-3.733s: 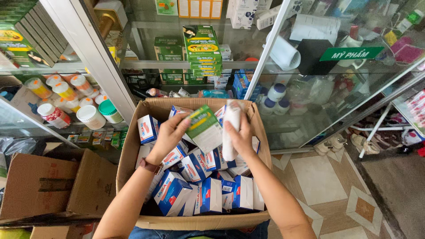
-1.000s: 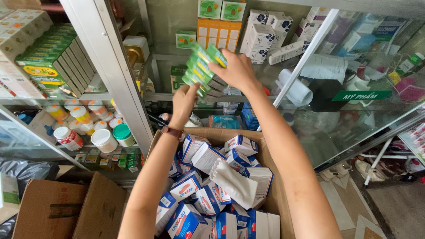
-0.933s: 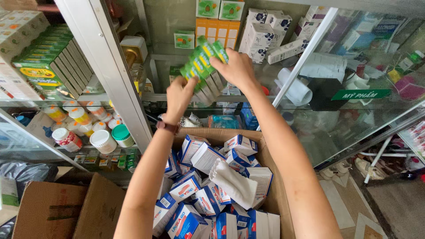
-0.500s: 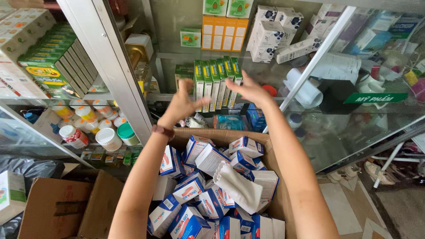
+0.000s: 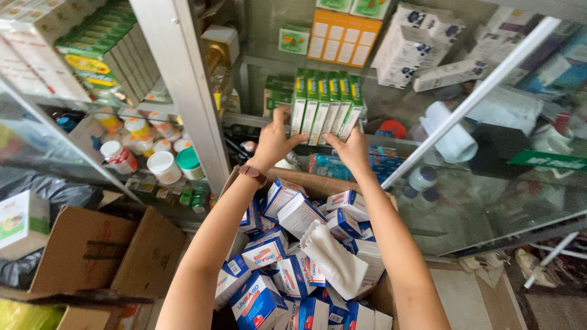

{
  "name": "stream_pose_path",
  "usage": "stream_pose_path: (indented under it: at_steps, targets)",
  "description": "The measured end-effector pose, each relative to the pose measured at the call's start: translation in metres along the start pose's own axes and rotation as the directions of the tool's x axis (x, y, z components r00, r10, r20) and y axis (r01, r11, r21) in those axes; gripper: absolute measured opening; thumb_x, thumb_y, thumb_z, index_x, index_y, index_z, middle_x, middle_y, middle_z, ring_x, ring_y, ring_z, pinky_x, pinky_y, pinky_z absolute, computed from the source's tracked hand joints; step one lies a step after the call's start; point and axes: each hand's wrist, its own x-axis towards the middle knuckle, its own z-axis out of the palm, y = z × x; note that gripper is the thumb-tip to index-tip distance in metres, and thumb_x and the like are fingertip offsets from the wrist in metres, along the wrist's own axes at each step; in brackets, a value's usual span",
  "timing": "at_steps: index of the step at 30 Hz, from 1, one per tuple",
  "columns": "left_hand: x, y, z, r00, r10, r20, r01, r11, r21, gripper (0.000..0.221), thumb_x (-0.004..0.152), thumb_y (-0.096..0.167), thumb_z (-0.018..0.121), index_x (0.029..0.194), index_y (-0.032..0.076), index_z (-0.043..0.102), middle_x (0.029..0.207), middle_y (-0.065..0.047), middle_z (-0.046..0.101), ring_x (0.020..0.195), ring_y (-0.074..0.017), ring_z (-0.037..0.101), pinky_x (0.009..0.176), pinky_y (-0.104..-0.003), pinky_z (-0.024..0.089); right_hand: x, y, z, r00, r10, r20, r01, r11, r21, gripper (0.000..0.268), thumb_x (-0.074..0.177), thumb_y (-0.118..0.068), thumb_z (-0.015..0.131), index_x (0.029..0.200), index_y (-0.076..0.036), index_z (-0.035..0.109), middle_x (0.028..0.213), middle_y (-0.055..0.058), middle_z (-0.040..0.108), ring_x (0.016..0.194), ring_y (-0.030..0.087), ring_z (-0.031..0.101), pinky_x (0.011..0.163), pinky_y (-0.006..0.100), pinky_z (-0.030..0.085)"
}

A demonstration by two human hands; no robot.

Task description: The person picks small green boxes from a cardboard box, wipes them with a white cloth, and places them on a glass shelf. The person repeats this process for multiple boxes, arranging them in neat rows on the shelf.

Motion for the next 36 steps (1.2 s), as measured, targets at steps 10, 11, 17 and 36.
stream_pose_path:
  at_steps: [10,11,17,36]
  targets:
    - [0.007,-0.043,-0.038,0.982,-0.18,0.062,0.189,0.961,-0.201,0.043,0.091,0.029,0.072,0.128,0.008,0.066,0.13,-0.015,0.063,0.107,-0.0343,0.07,0.09,-0.042,0.058,-0.006,0.008,-0.024,0.994,-0.038,0.106,0.038,0.999,0.006,0.101,0.077,-0.021,0.088,0.156,-0.001,0.028,0.139,0.021,0.063,0.128,0.033,0.062,0.103,0.04,0.049]
    - [0.009,-0.05,-0.037,0.989,-0.142,-0.03,0.141,0.989,-0.033,0.037,0.093,0.026,0.072,0.124,0.007,0.068,0.125,-0.015,0.064,0.108,-0.0354,0.067,0.092,-0.044,0.056,-0.006,0.008,-0.025,0.993,-0.065,0.103,0.061,0.997,0.043,0.102,0.078,-0.02,0.087,0.157,-0.001,0.026,0.143,0.022,0.06,0.132,0.033,0.06,0.105,0.04,0.047]
    - [0.064,-0.093,-0.026,0.993,-0.04,-0.112,0.119,0.297,0.947,0.025,0.092,0.022,0.066,0.11,0.011,0.077,0.115,-0.013,0.067,0.112,-0.0327,0.054,0.088,-0.046,0.044,-0.003,0.01,-0.021,0.991,-0.052,0.122,0.057,0.998,-0.04,0.094,0.075,-0.016,0.089,0.152,-0.004,0.037,0.142,0.022,0.061,0.128,0.035,0.061,0.104,0.041,0.049]
    - [0.14,-0.118,-0.036,0.863,-0.504,-0.035,-0.011,-0.087,0.996,0.022,0.103,0.025,0.06,0.098,0.02,0.08,0.086,-0.001,0.075,0.097,-0.0221,0.064,0.099,-0.05,0.029,-0.005,-0.004,-0.022,0.984,0.075,0.161,-0.063,0.995,-0.079,0.08,0.077,-0.022,0.083,0.146,-0.008,0.044,0.13,0.017,0.069,0.121,0.036,0.066,0.097,0.042,0.052]
